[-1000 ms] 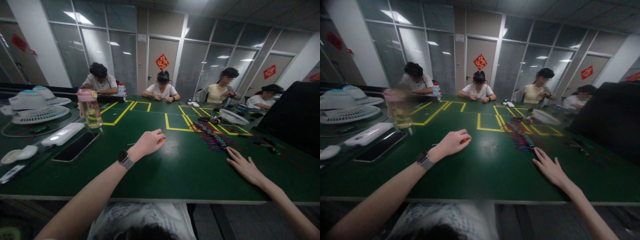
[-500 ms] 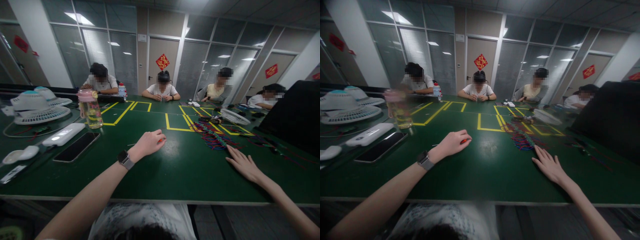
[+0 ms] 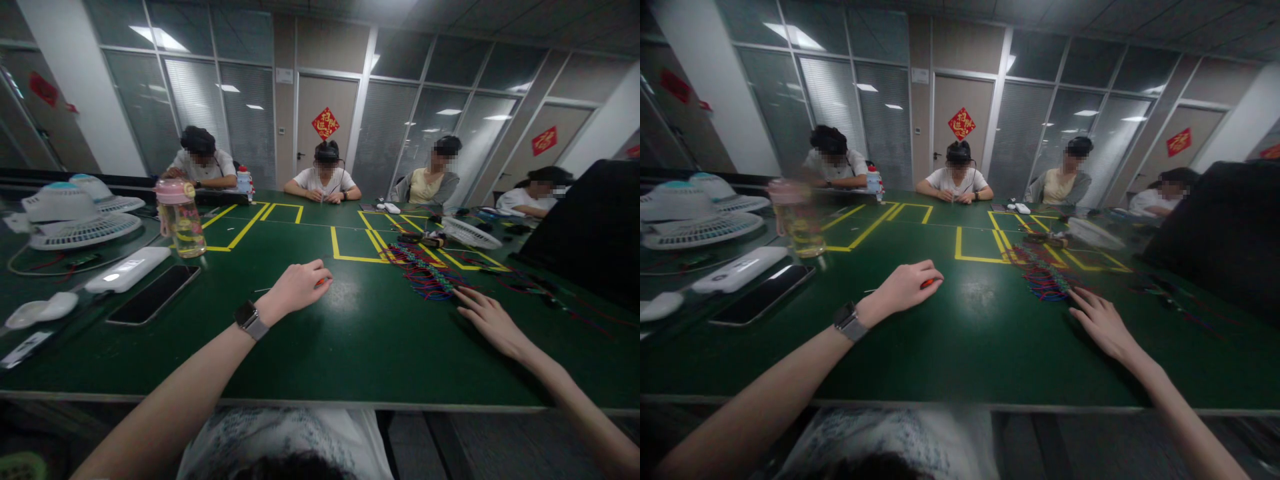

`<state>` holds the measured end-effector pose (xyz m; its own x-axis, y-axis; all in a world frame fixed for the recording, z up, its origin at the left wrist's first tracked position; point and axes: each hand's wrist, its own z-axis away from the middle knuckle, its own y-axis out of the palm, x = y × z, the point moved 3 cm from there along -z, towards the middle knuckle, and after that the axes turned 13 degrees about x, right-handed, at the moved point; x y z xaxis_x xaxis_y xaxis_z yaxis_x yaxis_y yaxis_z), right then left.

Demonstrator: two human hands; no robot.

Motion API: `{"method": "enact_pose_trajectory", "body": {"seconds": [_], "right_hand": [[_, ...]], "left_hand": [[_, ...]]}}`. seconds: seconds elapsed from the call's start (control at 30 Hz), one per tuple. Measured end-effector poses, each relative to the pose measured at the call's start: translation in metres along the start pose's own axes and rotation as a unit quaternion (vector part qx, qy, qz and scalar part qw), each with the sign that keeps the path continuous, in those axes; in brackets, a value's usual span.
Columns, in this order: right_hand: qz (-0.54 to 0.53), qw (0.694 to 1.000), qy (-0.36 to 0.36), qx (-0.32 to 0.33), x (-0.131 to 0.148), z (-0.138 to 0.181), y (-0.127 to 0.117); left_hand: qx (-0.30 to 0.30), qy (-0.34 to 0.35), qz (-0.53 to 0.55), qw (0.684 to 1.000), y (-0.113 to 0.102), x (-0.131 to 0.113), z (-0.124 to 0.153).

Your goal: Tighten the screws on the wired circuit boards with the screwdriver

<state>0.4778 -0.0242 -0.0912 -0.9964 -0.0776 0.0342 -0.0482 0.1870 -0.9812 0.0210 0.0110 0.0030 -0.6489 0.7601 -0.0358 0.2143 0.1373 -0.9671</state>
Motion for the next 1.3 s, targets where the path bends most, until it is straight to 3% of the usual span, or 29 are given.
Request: {"method": "enact_pose_trajectory", "body": {"seconds": [0.13,0.27,0.37,0.5,0.57,0.73,1.0,1.3], "right_hand": [[-0.08,0.995,0.007,-0.066,0.014,-0.001,-0.027],[-0.17,0.964,-0.001,-0.203,0.039,-0.012,-0.069],[-0.163,0.962,-0.027,-0.216,0.059,-0.042,-0.087],[-0.11,0.983,-0.045,-0.138,0.077,-0.11,-0.087],[-0.053,0.998,-0.008,-0.034,0.081,-0.147,-0.077],[-0.023,0.998,0.033,0.055,0.078,-0.211,-0.049],[0.006,0.983,0.113,0.143,0.068,-0.233,-0.01],[0.018,0.973,0.147,0.176,0.066,-0.243,-0.003]], "left_hand": [[0.0,-0.001,-0.006,1.0,0.001,0.0,0.0],[0.002,0.001,-0.009,1.0,0.002,0.0,0.0],[0.003,0.003,-0.014,1.0,0.003,0.0,0.0],[0.004,0.004,-0.015,1.0,0.003,0.0,0.001],[0.008,0.005,-0.015,1.0,0.004,0.0,0.001],[0.011,0.006,-0.022,1.0,0.004,-0.002,0.001],[0.024,-0.001,-0.029,0.999,0.003,-0.005,0.001],[0.018,0.0,-0.028,0.999,0.005,-0.005,0.001]]}}
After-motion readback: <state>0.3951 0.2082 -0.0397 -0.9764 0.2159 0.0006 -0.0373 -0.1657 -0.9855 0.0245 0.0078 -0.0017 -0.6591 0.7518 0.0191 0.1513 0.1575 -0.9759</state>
